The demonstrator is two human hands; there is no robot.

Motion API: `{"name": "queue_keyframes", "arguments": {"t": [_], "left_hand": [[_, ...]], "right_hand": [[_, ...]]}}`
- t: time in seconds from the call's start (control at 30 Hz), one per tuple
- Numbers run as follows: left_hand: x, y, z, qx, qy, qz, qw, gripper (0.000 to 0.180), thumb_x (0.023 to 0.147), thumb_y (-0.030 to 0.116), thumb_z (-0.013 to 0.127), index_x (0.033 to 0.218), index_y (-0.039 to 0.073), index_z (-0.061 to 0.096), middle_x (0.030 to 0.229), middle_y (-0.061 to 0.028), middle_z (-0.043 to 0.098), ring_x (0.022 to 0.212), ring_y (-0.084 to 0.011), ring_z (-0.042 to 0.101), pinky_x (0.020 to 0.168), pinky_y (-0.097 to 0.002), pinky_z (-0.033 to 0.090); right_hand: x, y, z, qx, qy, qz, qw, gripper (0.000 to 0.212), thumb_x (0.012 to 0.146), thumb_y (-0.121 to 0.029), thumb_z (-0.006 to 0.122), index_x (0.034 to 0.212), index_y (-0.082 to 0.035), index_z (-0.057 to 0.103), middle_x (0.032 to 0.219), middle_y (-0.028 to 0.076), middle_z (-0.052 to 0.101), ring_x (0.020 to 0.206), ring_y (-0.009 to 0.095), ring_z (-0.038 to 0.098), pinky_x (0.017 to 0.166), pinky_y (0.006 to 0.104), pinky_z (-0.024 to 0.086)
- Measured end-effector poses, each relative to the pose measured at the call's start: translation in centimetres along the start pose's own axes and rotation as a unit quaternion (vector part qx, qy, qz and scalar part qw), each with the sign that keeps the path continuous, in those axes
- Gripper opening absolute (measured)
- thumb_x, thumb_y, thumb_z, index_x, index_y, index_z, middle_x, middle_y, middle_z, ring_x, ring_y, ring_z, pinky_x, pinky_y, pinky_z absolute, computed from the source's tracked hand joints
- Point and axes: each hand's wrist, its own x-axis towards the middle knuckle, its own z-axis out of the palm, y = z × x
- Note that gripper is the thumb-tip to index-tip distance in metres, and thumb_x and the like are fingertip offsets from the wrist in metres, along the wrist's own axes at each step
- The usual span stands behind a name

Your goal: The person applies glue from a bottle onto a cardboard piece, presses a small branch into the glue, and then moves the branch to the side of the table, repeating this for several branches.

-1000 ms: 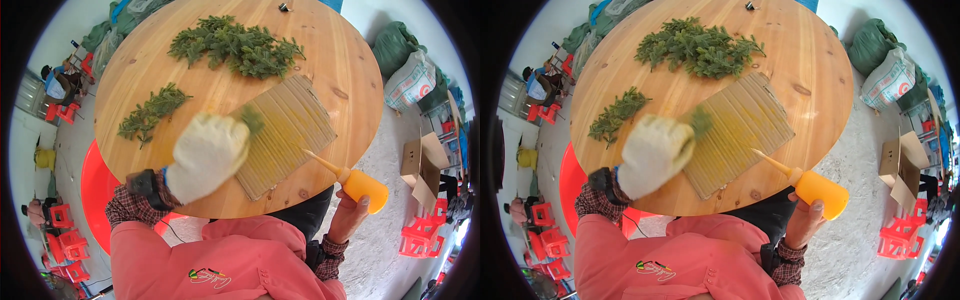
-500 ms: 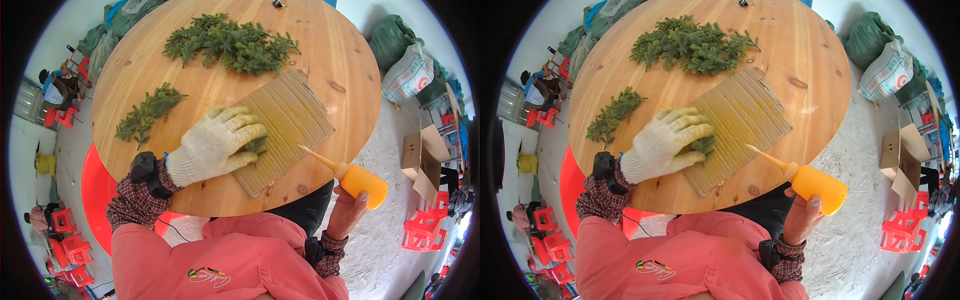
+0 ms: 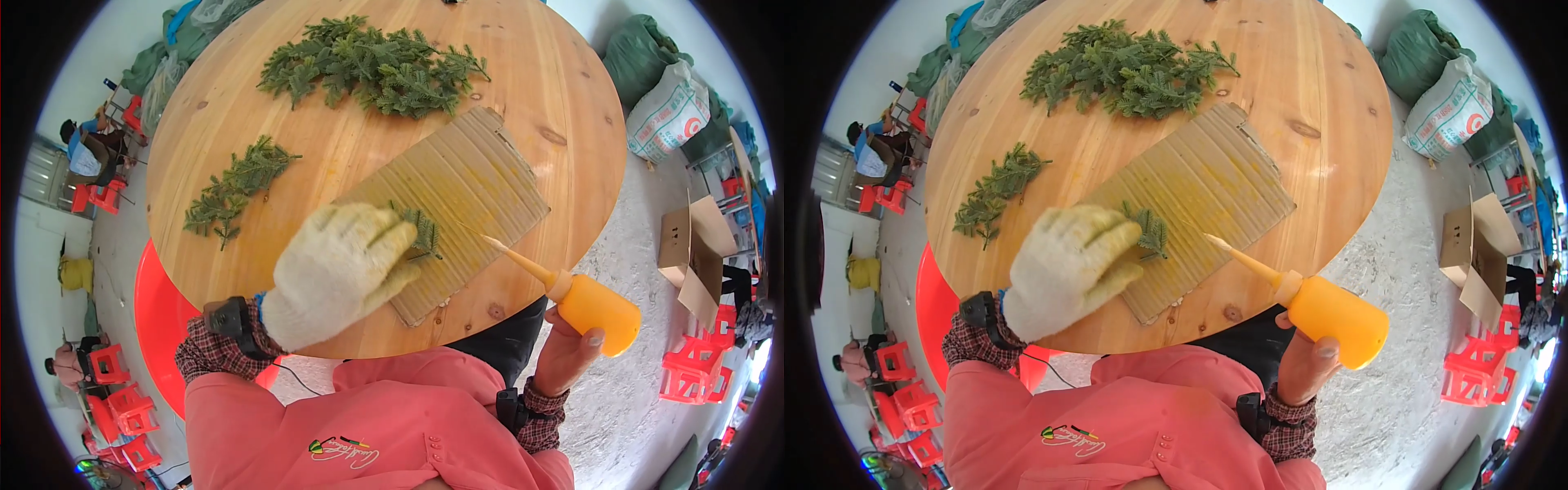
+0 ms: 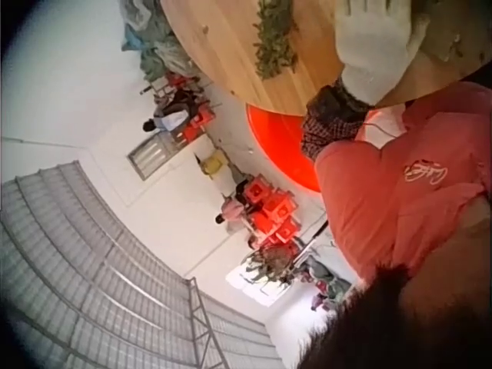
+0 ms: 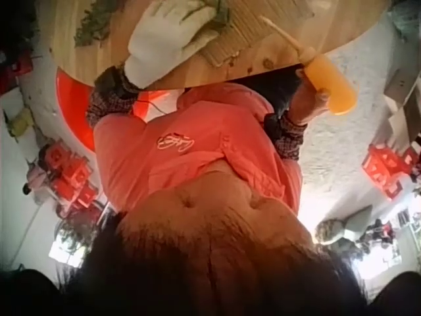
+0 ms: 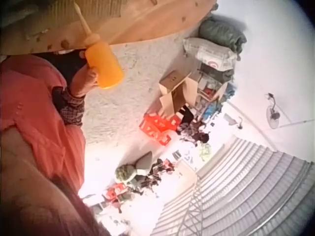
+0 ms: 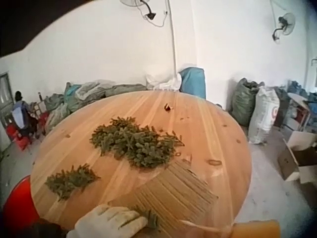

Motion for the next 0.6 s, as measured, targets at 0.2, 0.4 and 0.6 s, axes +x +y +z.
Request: {"name": "queue_keyframes", "arguments": {"t": [0.2,0.4,0.6], "left_hand": [[-1.1,1.4,2.1,-0.005,-0.047,-0.014,0.999,0.051,0.075,0.025,0.077,0.120,0.006,0.061,0.113,-0.0101,0.062,0.107,-0.0274,0.060,0.091,-0.0408,0.047],[-1.2,1.5,2.7,-0.010,-0.021,-0.014,1.000,0.052,0.074,0.024,0.077,0.119,0.003,0.061,0.113,-0.0122,0.061,0.107,-0.0289,0.060,0.091,-0.0409,0.048],[-1.2,1.4,2.7,-0.020,-0.019,-0.016,0.999,0.053,0.074,0.024,0.076,0.120,0.003,0.061,0.113,-0.0124,0.061,0.106,-0.0289,0.060,0.091,-0.0411,0.048]], "right_hand": [[-0.2,-0.9,0.6,-0.149,-0.068,-0.099,0.981,0.077,0.087,-0.063,0.063,0.131,0.000,0.050,0.120,0.018,0.059,0.089,0.027,0.066,0.069,0.0324,0.057],[-1.0,-1.6,2.7,-0.256,-0.074,-0.127,0.955,0.098,0.072,-0.069,0.077,0.127,0.004,0.043,0.108,0.018,0.066,0.090,0.025,0.067,0.076,0.0353,0.052],[-0.7,-1.2,3.9,-0.237,-0.141,-0.155,0.949,0.092,0.068,-0.059,0.086,0.121,0.003,0.043,0.110,0.021,0.066,0.092,0.026,0.067,0.080,0.0365,0.052]]}}
